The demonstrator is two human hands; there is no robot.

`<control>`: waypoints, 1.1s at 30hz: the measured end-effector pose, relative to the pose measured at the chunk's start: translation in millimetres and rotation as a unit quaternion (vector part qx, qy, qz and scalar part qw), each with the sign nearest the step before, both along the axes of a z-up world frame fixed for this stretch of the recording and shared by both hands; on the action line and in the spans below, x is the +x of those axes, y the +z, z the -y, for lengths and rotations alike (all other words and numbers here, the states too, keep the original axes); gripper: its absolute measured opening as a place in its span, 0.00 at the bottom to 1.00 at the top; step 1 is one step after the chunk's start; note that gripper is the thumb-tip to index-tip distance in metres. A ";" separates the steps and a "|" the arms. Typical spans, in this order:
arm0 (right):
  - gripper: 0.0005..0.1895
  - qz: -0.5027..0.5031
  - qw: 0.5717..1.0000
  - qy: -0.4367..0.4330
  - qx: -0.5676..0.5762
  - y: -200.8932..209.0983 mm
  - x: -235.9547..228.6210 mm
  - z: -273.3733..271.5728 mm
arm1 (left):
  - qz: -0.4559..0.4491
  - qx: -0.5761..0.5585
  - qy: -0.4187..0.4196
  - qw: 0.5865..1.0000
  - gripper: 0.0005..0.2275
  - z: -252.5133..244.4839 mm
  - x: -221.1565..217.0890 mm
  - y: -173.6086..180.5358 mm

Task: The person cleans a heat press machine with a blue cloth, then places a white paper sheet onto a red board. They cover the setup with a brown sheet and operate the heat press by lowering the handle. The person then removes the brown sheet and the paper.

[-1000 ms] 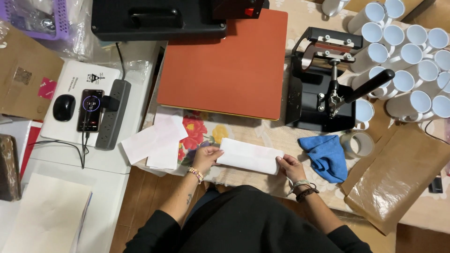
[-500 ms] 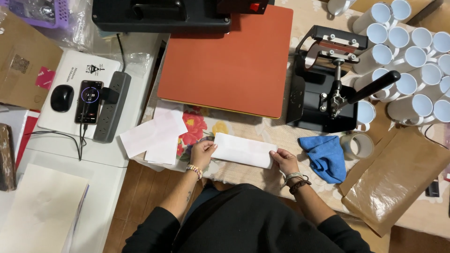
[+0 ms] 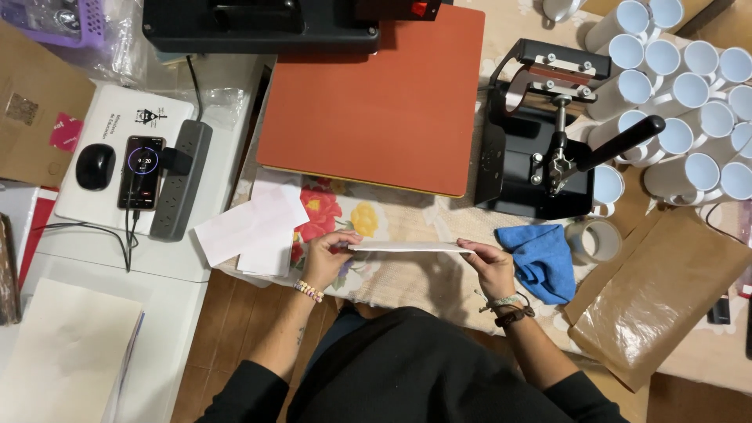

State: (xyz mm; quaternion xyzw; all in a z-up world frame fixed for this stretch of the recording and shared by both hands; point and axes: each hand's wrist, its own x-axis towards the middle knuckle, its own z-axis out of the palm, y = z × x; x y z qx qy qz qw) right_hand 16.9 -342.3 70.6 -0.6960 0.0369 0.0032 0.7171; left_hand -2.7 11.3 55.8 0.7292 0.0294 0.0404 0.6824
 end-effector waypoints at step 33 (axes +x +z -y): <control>0.17 -0.266 0.963 -0.022 -0.035 -138.5 26.9 26.4 | 0.136 0.437 0.111 0.882 0.17 45.0 4.1 -18.5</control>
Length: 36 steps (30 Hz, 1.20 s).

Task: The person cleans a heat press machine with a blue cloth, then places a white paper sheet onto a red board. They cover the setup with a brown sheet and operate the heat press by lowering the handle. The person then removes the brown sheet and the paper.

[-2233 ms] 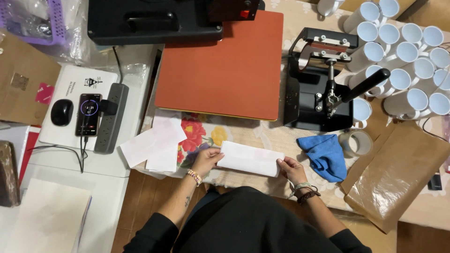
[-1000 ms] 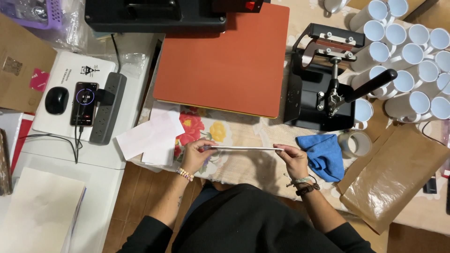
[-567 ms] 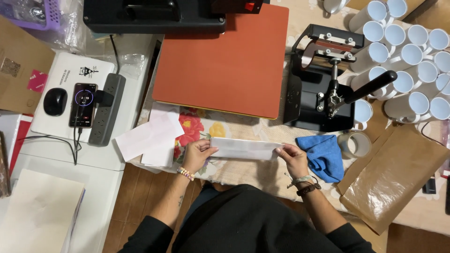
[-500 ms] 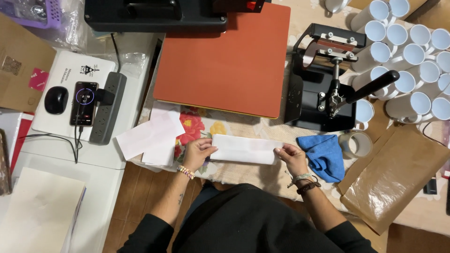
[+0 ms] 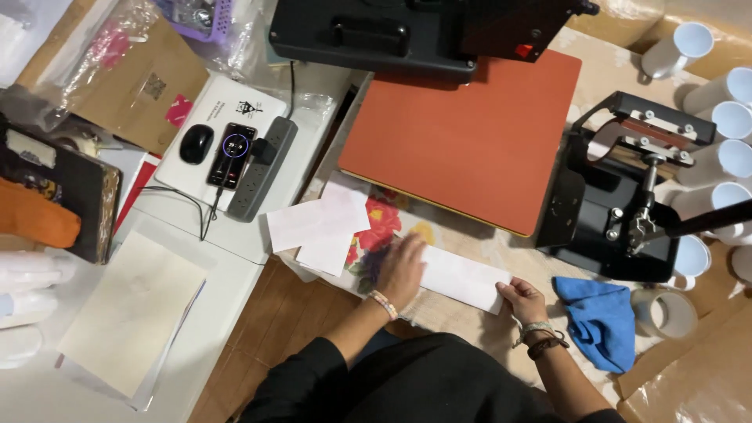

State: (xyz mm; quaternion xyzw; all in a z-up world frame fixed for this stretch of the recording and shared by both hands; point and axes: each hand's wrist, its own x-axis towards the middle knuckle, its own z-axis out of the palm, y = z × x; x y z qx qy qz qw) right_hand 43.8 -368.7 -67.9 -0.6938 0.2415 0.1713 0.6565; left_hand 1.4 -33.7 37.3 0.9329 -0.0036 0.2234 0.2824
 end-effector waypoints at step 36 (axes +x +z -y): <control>0.43 0.442 0.548 0.498 -0.506 62.5 -15.2 -59.4 | -0.184 0.203 -0.204 0.940 0.40 14.1 -4.3 -26.2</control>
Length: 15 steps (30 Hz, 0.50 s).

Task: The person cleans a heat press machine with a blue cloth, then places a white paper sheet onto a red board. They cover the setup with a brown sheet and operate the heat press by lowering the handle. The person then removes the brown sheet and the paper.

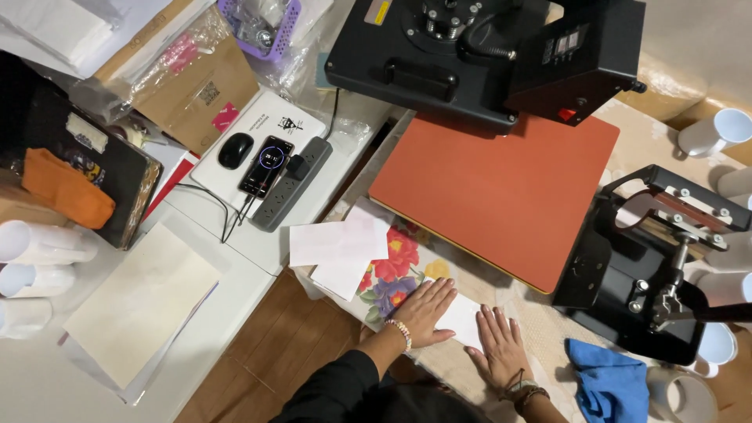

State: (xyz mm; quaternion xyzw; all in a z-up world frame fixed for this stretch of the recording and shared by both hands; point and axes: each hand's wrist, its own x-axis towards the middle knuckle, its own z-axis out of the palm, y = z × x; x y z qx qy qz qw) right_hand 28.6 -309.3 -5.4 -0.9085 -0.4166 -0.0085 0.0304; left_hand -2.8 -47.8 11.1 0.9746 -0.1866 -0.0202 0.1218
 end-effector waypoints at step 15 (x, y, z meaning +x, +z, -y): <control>0.40 0.002 0.991 -0.118 0.064 -20.3 -6.5 5.5 | 0.002 -0.107 0.017 0.994 0.30 23.8 10.0 21.9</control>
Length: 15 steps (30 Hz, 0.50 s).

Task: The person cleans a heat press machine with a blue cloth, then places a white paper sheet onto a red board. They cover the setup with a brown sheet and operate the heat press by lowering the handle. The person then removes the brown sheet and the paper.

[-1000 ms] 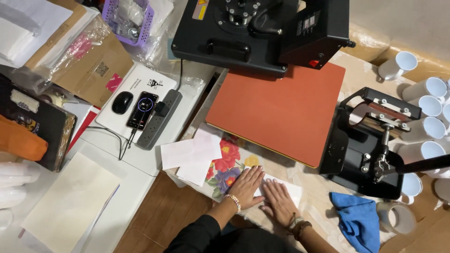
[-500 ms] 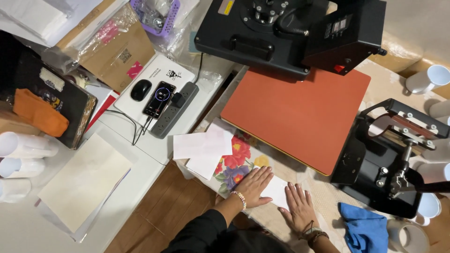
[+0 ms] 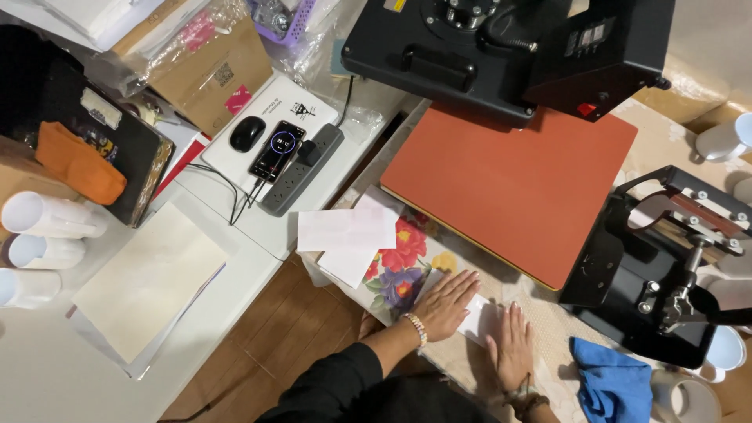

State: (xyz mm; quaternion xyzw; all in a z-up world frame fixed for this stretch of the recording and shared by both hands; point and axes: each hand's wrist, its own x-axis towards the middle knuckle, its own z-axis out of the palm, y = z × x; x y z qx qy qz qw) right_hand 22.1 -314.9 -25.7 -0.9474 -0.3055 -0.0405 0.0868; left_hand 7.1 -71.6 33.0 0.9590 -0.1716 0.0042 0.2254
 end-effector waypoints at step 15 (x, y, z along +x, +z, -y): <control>0.33 -0.069 0.996 -0.025 0.041 27.6 19.0 -60.7 | -0.014 0.100 -0.002 0.995 0.32 1.8 8.2 -14.0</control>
